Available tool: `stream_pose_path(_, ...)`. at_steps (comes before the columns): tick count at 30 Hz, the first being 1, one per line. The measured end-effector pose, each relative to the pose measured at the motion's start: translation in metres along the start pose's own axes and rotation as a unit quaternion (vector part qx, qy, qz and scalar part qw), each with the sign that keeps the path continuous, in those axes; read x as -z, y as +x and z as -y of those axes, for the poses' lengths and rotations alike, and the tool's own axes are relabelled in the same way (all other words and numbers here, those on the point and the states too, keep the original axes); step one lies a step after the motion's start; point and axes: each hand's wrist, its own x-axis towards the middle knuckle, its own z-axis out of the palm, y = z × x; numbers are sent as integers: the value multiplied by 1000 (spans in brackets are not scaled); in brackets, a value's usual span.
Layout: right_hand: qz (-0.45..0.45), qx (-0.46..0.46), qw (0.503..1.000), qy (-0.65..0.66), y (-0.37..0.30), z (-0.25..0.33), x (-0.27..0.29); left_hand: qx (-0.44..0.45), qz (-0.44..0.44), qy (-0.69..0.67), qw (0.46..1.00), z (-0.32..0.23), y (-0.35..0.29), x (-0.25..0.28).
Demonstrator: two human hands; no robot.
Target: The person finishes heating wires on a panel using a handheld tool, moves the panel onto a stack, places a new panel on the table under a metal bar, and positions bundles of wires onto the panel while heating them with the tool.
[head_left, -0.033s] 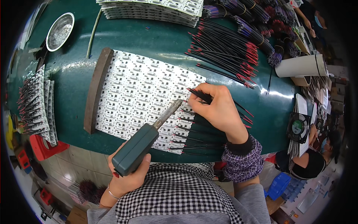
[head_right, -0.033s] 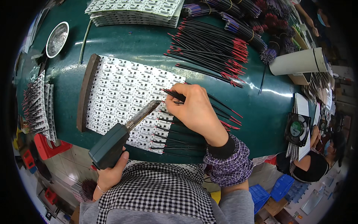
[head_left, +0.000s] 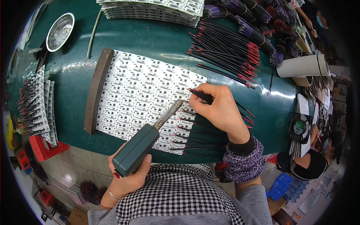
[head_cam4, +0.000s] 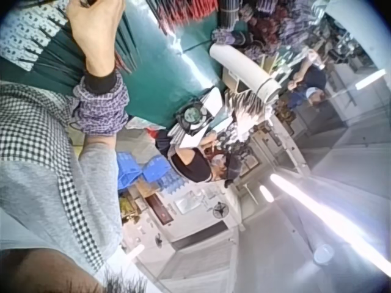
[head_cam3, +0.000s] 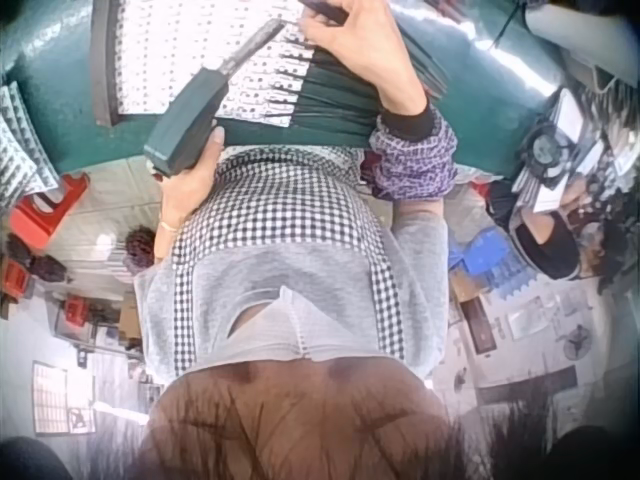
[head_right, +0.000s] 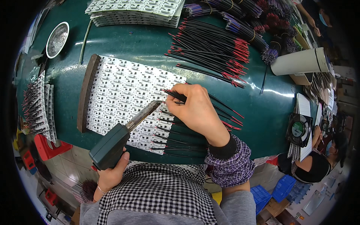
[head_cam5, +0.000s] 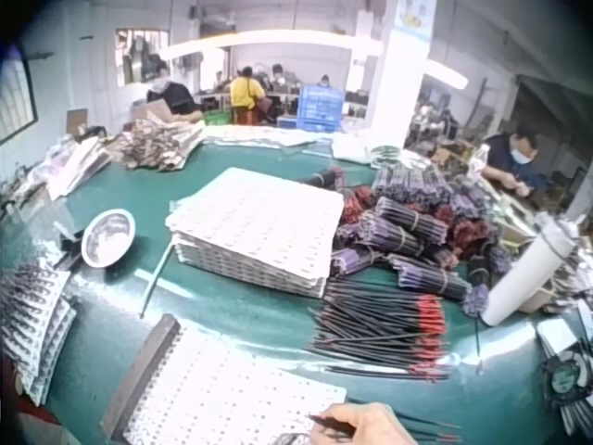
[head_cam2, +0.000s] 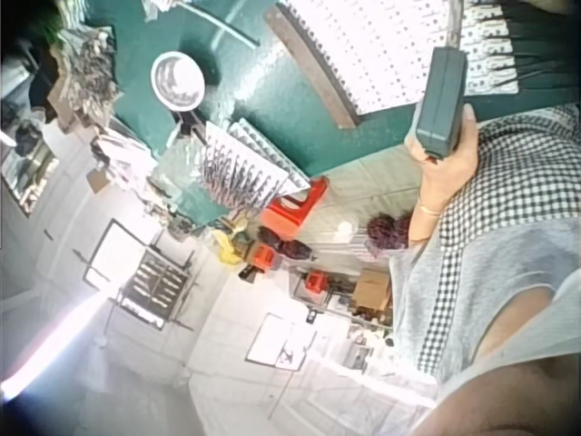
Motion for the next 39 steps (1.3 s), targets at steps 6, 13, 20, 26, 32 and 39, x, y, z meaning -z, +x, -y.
stream_pose_path(6,28,-15,999,16,1,5,4,32,-45,-15,998,3,-1,-4)
stream_pose_path(13,17,-7,1000,10,-2,4,3,-44,-20,21,999,10,-8,-1)
stream_pose_path(20,-5,-5,1000,6,-1,1,-4,14,-51,-9,999,3,1,-5)
stream_pose_path(26,-21,35,999,-2,-1,5,-2,-55,-278,-93,955,-16,-28,31)
stream_pose_path(32,31,70,997,21,-12,-9,12,-127,-447,456,759,-72,-99,257)
stream_pose_path(39,-343,105,931,68,-66,-3,60,-379,-466,216,770,-163,-87,182)
